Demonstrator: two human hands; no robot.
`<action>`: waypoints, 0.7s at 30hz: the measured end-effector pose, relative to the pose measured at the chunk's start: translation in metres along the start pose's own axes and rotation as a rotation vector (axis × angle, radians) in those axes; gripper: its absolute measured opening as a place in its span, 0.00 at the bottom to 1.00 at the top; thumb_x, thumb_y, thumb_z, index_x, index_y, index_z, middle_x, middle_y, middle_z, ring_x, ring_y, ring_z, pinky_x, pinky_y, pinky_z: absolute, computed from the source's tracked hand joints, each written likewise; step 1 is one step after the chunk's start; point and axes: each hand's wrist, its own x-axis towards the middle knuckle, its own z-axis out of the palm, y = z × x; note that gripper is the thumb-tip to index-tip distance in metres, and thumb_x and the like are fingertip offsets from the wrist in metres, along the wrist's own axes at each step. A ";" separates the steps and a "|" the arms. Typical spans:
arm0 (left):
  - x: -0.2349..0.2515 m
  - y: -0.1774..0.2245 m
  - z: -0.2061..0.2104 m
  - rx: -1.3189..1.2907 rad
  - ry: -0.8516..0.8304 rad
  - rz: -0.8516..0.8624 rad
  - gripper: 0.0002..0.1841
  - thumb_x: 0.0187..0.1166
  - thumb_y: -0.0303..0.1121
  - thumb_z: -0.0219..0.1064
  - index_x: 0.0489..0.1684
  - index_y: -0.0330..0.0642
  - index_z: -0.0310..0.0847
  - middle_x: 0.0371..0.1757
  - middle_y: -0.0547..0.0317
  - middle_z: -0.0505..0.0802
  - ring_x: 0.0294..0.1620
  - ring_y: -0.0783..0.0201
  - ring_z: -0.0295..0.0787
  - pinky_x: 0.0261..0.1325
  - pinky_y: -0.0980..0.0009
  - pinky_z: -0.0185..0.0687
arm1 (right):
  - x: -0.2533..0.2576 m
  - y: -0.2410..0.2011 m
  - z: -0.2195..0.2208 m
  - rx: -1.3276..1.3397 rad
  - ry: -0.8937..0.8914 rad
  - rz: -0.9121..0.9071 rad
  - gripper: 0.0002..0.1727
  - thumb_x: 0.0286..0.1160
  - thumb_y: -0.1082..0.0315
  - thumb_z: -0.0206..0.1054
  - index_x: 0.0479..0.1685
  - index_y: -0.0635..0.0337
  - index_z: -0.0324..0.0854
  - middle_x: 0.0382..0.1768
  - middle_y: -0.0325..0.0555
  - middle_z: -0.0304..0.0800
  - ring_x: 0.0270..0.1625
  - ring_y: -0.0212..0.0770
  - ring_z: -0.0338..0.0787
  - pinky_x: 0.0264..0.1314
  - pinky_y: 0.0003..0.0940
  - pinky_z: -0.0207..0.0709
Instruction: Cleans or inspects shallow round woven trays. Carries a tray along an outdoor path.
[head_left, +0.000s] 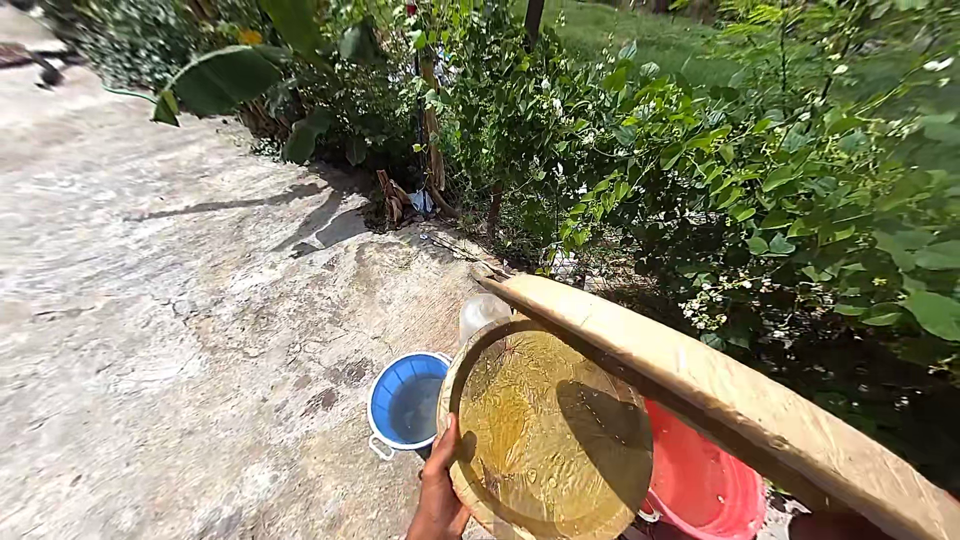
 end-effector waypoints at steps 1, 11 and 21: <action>0.000 -0.001 -0.001 0.006 0.013 0.004 0.35 0.69 0.50 0.76 0.72 0.39 0.71 0.55 0.44 0.94 0.54 0.54 0.95 0.55 0.54 0.93 | 0.000 -0.002 0.000 0.006 -0.011 0.003 0.08 0.84 0.68 0.65 0.35 0.56 0.74 0.51 0.46 0.89 0.53 0.39 0.91 0.56 0.31 0.82; -0.001 0.000 -0.001 -0.031 -0.007 0.013 0.35 0.67 0.50 0.80 0.69 0.38 0.75 0.55 0.43 0.94 0.55 0.53 0.96 0.57 0.54 0.93 | -0.004 -0.002 0.003 -0.102 -0.075 0.052 0.14 0.86 0.62 0.62 0.30 0.58 0.71 0.42 0.50 0.87 0.44 0.42 0.88 0.50 0.31 0.80; -0.002 -0.002 0.000 -0.027 -0.009 0.004 0.36 0.65 0.50 0.81 0.70 0.38 0.75 0.55 0.41 0.94 0.55 0.52 0.95 0.58 0.52 0.92 | 0.005 -0.016 0.000 -0.100 -0.044 0.139 0.13 0.82 0.62 0.62 0.33 0.62 0.78 0.40 0.51 0.90 0.45 0.36 0.90 0.50 0.24 0.80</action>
